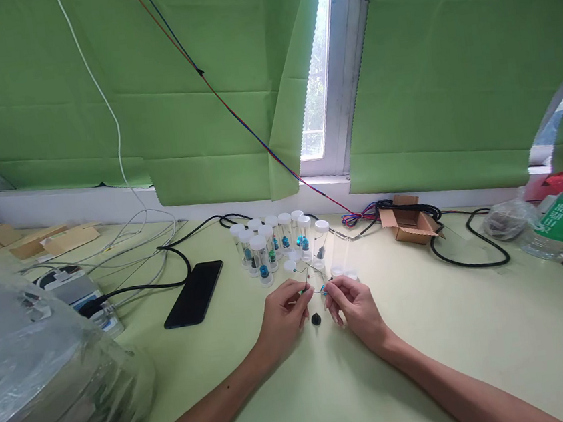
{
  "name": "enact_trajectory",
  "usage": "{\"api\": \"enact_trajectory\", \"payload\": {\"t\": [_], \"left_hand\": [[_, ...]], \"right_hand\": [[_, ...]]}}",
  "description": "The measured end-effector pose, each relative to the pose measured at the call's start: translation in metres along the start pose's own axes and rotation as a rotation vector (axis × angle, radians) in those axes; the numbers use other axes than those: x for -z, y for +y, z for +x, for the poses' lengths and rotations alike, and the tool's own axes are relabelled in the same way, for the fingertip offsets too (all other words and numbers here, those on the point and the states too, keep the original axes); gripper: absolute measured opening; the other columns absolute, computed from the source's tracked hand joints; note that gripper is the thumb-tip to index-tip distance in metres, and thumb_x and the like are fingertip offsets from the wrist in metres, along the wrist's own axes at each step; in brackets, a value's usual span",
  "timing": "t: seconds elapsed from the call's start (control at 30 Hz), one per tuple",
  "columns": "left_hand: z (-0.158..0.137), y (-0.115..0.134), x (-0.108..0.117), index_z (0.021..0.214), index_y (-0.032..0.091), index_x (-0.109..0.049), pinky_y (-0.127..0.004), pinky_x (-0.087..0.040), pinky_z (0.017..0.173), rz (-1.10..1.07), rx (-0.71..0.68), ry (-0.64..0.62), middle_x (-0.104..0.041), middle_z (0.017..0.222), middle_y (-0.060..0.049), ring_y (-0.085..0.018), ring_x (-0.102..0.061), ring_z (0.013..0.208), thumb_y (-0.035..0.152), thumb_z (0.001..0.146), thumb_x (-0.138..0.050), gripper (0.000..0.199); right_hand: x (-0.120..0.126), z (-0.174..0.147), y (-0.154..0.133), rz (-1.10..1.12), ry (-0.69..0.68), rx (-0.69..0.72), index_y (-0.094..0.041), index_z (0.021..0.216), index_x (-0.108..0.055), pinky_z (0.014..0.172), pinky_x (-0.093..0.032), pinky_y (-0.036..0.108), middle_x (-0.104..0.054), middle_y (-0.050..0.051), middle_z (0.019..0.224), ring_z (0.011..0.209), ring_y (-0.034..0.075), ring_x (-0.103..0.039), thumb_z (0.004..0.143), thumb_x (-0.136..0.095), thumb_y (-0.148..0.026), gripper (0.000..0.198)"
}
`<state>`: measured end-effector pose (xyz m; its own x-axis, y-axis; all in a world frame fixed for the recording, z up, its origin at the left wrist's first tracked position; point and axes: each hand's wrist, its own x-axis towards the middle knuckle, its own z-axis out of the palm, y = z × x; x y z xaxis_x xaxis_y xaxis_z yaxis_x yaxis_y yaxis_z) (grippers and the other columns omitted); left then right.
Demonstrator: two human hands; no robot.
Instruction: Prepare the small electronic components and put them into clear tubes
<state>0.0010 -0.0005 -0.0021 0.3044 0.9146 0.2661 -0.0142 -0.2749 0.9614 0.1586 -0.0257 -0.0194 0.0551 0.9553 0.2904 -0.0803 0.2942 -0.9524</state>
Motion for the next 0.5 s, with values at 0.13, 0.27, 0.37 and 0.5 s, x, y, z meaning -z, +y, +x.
{"api": "enact_trajectory", "payload": {"t": [0.13,0.27,0.37,0.5], "left_hand": [[0.0003,0.0,-0.0004,0.07,0.016,-0.064,-0.02,-0.036,0.042,0.006,-0.005,0.008,-0.052,0.072,0.0,-0.008,-0.048,0.049,0.041,0.082,-0.062,0.028],[0.0013,0.0008,-0.0004,0.069,0.016,-0.063,-0.021,-0.036,0.043,-0.002,0.013,0.011,-0.05,0.067,0.001,-0.008,-0.046,0.048,0.04,0.082,-0.062,0.027],[0.0028,-0.0005,0.001,0.076,0.016,-0.065,-0.022,-0.035,0.044,-0.006,0.046,0.006,-0.052,0.062,0.002,-0.008,-0.044,0.044,0.041,0.083,-0.061,0.026],[0.0051,-0.005,0.0036,0.079,0.016,-0.064,-0.022,-0.034,0.044,-0.008,0.077,0.011,-0.051,0.049,0.004,-0.008,-0.041,0.038,0.043,0.083,-0.06,0.027]], "right_hand": [[-0.0001,0.0011,0.0006,0.08,-0.019,-0.063,-0.017,0.078,-0.055,0.034,-0.036,0.021,-0.06,-0.001,0.06,0.038,0.008,-0.046,0.085,-0.061,-0.049,0.033],[-0.0013,-0.0007,-0.0005,0.073,-0.03,-0.054,-0.017,0.082,-0.054,0.035,-0.034,0.021,-0.06,-0.001,0.06,0.039,0.008,-0.045,0.085,-0.061,-0.047,0.031],[-0.0017,-0.0029,-0.0012,0.011,-0.016,0.008,-0.018,0.093,-0.056,0.039,-0.038,0.022,-0.059,-0.001,0.066,0.042,0.008,-0.046,0.088,-0.059,-0.043,0.026],[0.0002,-0.0055,-0.0017,-0.176,0.052,0.129,-0.021,0.106,-0.06,0.049,-0.046,0.025,-0.06,0.002,0.082,0.053,0.01,-0.052,0.087,-0.06,-0.039,0.026]]}}
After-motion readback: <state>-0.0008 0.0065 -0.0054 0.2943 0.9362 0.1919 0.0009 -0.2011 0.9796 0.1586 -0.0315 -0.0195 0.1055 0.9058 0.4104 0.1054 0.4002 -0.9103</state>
